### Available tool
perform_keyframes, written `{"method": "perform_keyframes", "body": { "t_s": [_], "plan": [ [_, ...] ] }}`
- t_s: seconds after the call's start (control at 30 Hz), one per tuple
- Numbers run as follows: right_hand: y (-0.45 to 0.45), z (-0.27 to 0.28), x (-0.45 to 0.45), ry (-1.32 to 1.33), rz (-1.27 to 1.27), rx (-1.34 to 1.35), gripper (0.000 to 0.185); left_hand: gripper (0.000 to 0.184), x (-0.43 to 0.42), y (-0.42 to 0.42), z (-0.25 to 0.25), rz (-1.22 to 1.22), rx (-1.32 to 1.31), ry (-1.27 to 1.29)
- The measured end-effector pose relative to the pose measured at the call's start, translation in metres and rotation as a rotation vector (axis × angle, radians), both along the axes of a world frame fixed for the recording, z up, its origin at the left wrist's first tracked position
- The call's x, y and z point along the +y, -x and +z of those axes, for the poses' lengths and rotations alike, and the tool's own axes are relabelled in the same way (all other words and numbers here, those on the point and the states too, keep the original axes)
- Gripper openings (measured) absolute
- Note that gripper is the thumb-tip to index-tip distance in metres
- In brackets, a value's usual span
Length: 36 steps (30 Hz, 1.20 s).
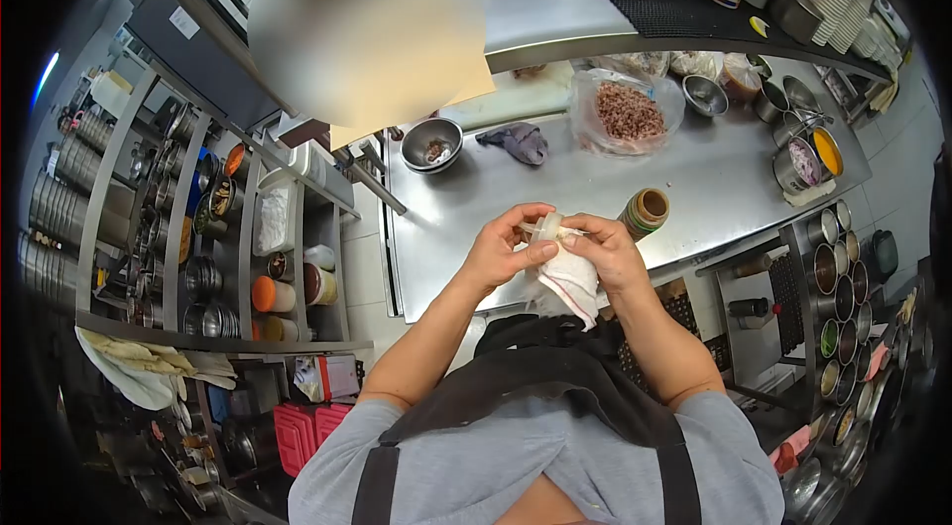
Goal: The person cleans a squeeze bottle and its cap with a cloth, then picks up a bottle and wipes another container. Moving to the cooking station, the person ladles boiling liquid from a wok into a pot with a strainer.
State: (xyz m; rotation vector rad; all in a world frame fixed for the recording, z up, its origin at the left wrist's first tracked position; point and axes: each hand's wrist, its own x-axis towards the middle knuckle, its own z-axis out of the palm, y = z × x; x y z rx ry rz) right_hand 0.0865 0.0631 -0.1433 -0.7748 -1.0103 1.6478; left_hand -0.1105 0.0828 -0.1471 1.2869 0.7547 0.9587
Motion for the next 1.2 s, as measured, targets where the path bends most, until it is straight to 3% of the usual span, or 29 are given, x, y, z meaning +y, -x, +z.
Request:
{"method": "perform_keyframes", "body": {
  "t_s": [0.1, 0.13, 0.2, 0.27, 0.37, 0.43, 0.5, 0.57, 0.63, 0.7, 0.73, 0.8, 0.83, 0.87, 0.9, 0.97, 1.03, 1.1, 1.17, 1.2],
  "plan": [
    [-0.012, -0.003, 0.002, -0.094, -0.098, -0.230, 0.026, 0.044, 0.000, 0.002, -0.006, 0.069, -0.030, -0.009],
    [-0.017, 0.009, 0.000, -0.129, -0.216, -0.362, 0.026, 0.040, 0.005, 0.008, -0.007, 0.124, -0.174, 0.101],
    [-0.024, 0.011, 0.005, -0.174, -0.314, -0.341, 0.026, 0.040, 0.012, 0.022, -0.007, 0.182, -0.318, 0.232],
    [-0.024, 0.011, 0.003, -0.199, -0.401, -0.316, 0.026, 0.046, 0.020, 0.033, -0.002, 0.078, -0.573, 0.409],
    [-0.018, 0.029, -0.004, -0.337, -0.421, -0.360, 0.026, 0.054, 0.023, 0.032, 0.000, 0.031, -0.595, 0.429],
    [-0.013, 0.044, -0.008, -0.495, -0.451, -0.615, 0.026, 0.054, 0.021, 0.025, 0.001, -0.003, -0.617, 0.446],
    [-0.001, 0.050, -0.006, -0.625, -0.476, -0.674, 0.028, 0.051, 0.017, 0.017, 0.000, -0.001, -0.570, 0.449],
    [0.010, 0.039, 0.002, -1.040, -0.417, -0.843, 0.029, 0.048, 0.011, 0.007, -0.005, 0.037, -0.552, 0.482],
    [0.018, 0.025, 0.009, -0.991, -0.366, -0.946, 0.030, 0.045, 0.009, 0.004, -0.008, 0.080, -0.532, 0.516],
    [0.020, 0.019, 0.010, -0.947, -0.311, -1.044, 0.030, 0.036, 0.013, 0.006, -0.006, 0.001, -0.413, 0.366],
    [0.021, 0.018, 0.010, -0.918, -0.287, -1.009, 0.029, 0.036, 0.014, 0.006, -0.003, 0.001, -0.414, 0.365],
    [0.022, 0.012, 0.008, -0.879, -0.252, -0.975, 0.028, 0.043, 0.010, 0.008, 0.000, 0.038, -0.197, 0.128],
    [0.021, 0.007, 0.009, -0.619, -0.134, -0.750, 0.026, 0.043, 0.008, 0.009, -0.002, 0.044, -0.199, 0.134],
    [0.020, 0.002, 0.012, -0.365, -0.023, -0.524, 0.024, 0.047, 0.008, 0.011, -0.002, 0.090, -0.048, -0.054],
    [0.016, -0.005, 0.014, -0.369, -0.019, -0.526, 0.024, 0.051, 0.010, 0.012, -0.001, 0.136, 0.104, -0.245],
    [0.005, -0.019, 0.018, -0.149, 0.131, -0.346, 0.023, 0.055, 0.015, 0.018, -0.001, 0.196, 0.183, -0.356],
    [0.000, -0.014, 0.011, -0.107, 0.081, -0.314, 0.022, 0.064, 0.018, 0.023, 0.001, 0.312, 0.345, -0.574],
    [-0.006, -0.004, 0.004, -0.032, -0.135, -0.255, 0.022, 0.070, 0.012, 0.025, 0.005, 0.318, 0.372, -0.532],
    [-0.005, -0.001, 0.004, -0.051, -0.143, -0.196, 0.023, 0.076, 0.006, 0.024, 0.009, 0.315, 0.405, -0.492],
    [-0.002, 0.002, 0.005, -0.202, -0.202, -0.254, 0.023, 0.081, 0.005, 0.020, 0.010, 0.303, 0.415, -0.525]
  ]
}}
